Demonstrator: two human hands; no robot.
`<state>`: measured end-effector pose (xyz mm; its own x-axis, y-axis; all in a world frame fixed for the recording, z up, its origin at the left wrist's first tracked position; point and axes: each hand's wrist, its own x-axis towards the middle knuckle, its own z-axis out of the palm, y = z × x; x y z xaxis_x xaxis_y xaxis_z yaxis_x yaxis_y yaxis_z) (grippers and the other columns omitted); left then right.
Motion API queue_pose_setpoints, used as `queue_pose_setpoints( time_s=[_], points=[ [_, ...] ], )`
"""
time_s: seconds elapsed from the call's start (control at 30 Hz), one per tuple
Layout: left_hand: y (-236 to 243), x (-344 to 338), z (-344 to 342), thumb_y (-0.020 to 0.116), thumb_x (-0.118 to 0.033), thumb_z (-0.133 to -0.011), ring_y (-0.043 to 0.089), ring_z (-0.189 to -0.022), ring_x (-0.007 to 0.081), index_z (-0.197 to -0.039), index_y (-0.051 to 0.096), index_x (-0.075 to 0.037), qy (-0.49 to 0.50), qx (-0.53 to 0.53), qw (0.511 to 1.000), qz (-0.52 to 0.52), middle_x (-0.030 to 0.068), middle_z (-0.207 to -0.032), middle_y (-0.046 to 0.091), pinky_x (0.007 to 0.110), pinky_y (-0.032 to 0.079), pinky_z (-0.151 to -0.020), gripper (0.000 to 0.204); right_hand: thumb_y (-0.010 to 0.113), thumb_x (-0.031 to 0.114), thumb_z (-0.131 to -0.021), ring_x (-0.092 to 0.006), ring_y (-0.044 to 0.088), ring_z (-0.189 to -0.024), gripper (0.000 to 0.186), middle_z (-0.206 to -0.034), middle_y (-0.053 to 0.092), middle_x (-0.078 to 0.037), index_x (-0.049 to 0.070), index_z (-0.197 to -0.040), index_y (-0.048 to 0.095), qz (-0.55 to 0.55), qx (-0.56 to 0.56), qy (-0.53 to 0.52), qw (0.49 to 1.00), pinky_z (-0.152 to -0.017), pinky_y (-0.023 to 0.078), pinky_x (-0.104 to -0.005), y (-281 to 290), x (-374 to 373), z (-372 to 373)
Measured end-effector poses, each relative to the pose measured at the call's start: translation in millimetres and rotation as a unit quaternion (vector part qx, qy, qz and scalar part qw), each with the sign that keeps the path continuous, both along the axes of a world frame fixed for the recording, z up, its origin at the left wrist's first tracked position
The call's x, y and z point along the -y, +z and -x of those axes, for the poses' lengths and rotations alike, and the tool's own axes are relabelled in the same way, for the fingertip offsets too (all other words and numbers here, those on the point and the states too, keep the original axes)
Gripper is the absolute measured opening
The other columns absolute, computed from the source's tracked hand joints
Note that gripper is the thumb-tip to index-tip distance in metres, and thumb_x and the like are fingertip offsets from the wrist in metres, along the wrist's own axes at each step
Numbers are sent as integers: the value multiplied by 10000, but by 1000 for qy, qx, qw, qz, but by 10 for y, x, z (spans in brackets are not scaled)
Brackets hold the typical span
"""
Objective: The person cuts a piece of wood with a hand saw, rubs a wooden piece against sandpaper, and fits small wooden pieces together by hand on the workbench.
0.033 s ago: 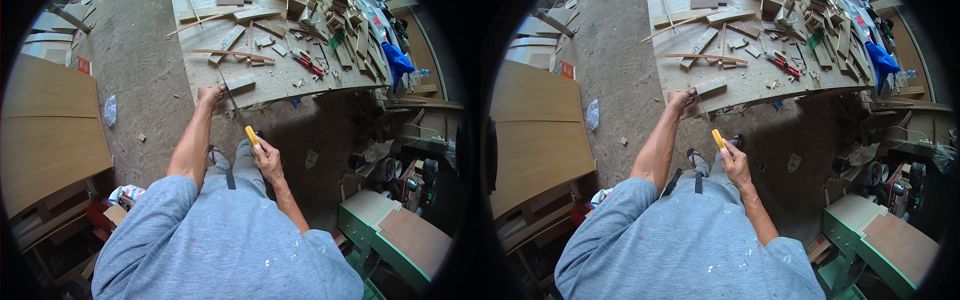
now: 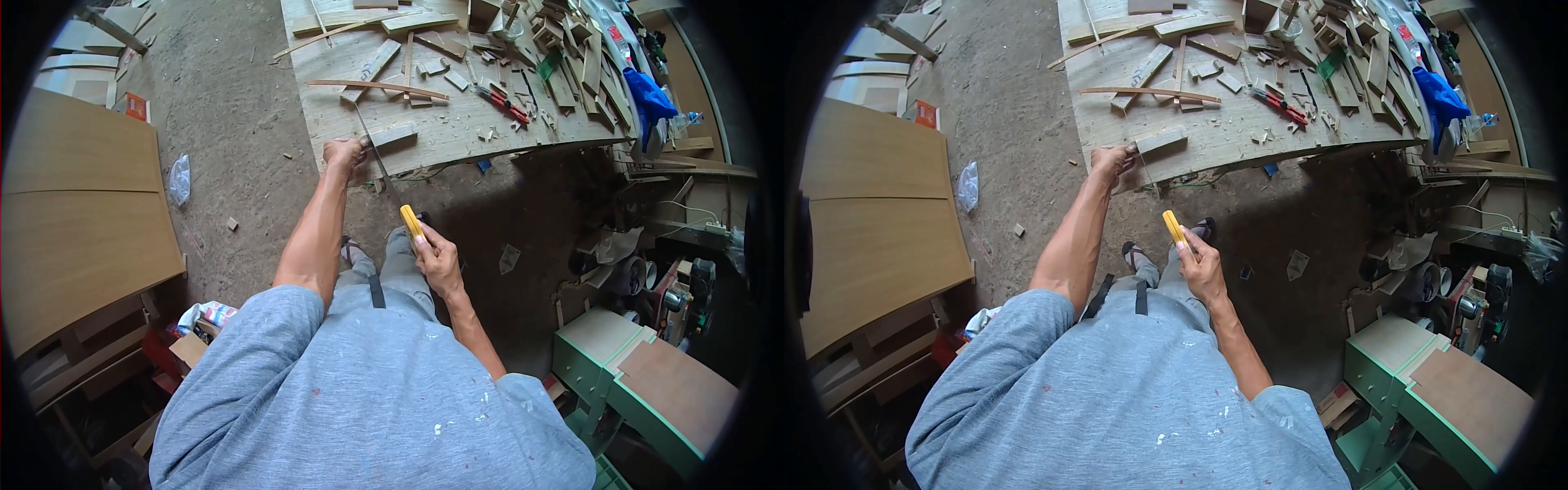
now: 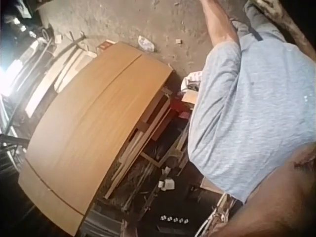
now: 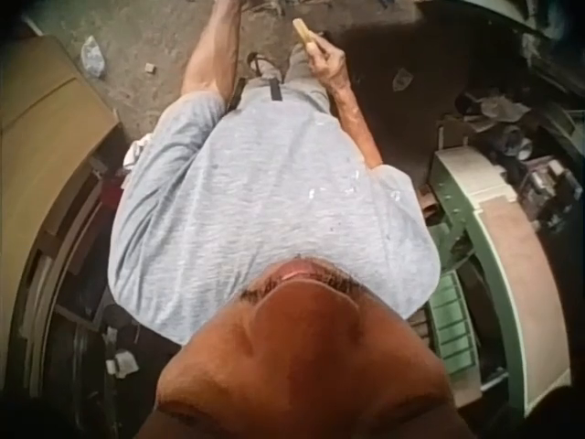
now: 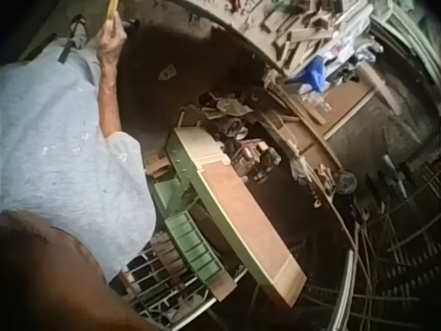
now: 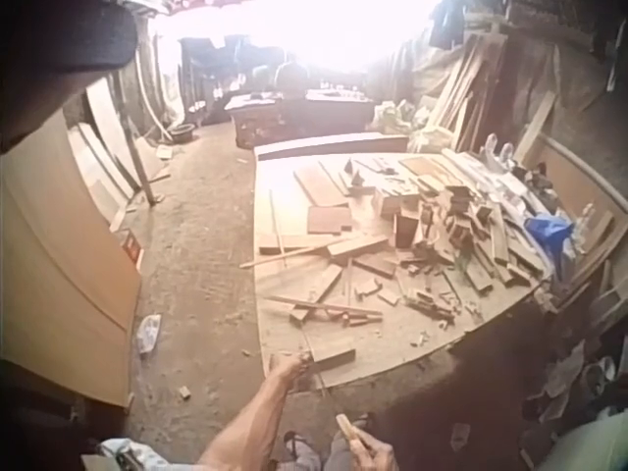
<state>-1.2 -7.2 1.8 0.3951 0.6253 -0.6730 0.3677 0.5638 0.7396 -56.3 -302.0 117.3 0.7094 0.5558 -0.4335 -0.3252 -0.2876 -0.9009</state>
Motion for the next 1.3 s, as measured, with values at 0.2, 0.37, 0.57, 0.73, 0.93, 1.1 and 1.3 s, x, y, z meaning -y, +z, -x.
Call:
queue_pose_setpoints(
  time_s=[0.2,0.37,0.57,0.73,0.93,1.1,1.3],
  points=[
    [-296,-97,-58,712,40,-830,675,-677,196,-853,643,34,-10,-55,997,-61,120,-822,671,317,586,-547,73,598,208,-993,-26,457,-547,430,-723,550,28,-33,-1349,583,25,27,6,999,-478,364,-224,100,-70,4],
    [-417,-162,-85,725,54,-810,691,-699,214,-854,623,38,-12,-59,997,-54,132,-851,674,325,602,-564,112,601,208,-986,-29,457,-557,430,-730,561,22,-31,-1343,589,29,2,8,1000,-494,381,-227,145,106,45],
    [-445,-178,-117,726,45,-811,697,-701,210,-863,657,46,-3,-55,998,-40,136,-847,688,304,587,-549,86,602,199,-983,-27,437,-540,436,-725,554,28,-35,-1350,580,44,8,-6,999,-489,364,-219,185,378,282],
    [-150,-98,-106,729,35,-815,695,-669,196,-842,691,48,-23,-53,998,-29,137,-825,707,285,580,-539,48,609,179,-988,-19,409,-542,434,-739,538,38,-26,-1368,568,52,-14,-25,998,-486,329,-200,307,769,480],
    [62,-77,157,770,-86,-858,709,-774,175,-1128,658,50,-107,24,994,-25,109,-914,730,285,582,-673,323,584,163,-1001,-19,395,-514,439,-665,504,47,-55,-1380,539,3,-24,-87,996,-485,337,-201,565,1258,496],
    [161,-180,294,668,-3,-855,675,-753,151,-1240,612,55,-150,127,980,-42,83,-881,699,283,595,-662,393,548,198,-1023,-14,384,-492,474,-594,458,53,-88,-1397,493,-31,29,-162,986,-486,331,-200,638,1213,167],
    [269,-348,393,555,97,-843,669,-878,173,-1307,551,65,-91,160,981,64,95,-990,669,302,605,-798,465,561,191,-1014,-6,371,-501,478,-604,452,58,-96,-1391,490,-86,27,-192,977,-491,310,-195,470,1112,-324]
  ],
)
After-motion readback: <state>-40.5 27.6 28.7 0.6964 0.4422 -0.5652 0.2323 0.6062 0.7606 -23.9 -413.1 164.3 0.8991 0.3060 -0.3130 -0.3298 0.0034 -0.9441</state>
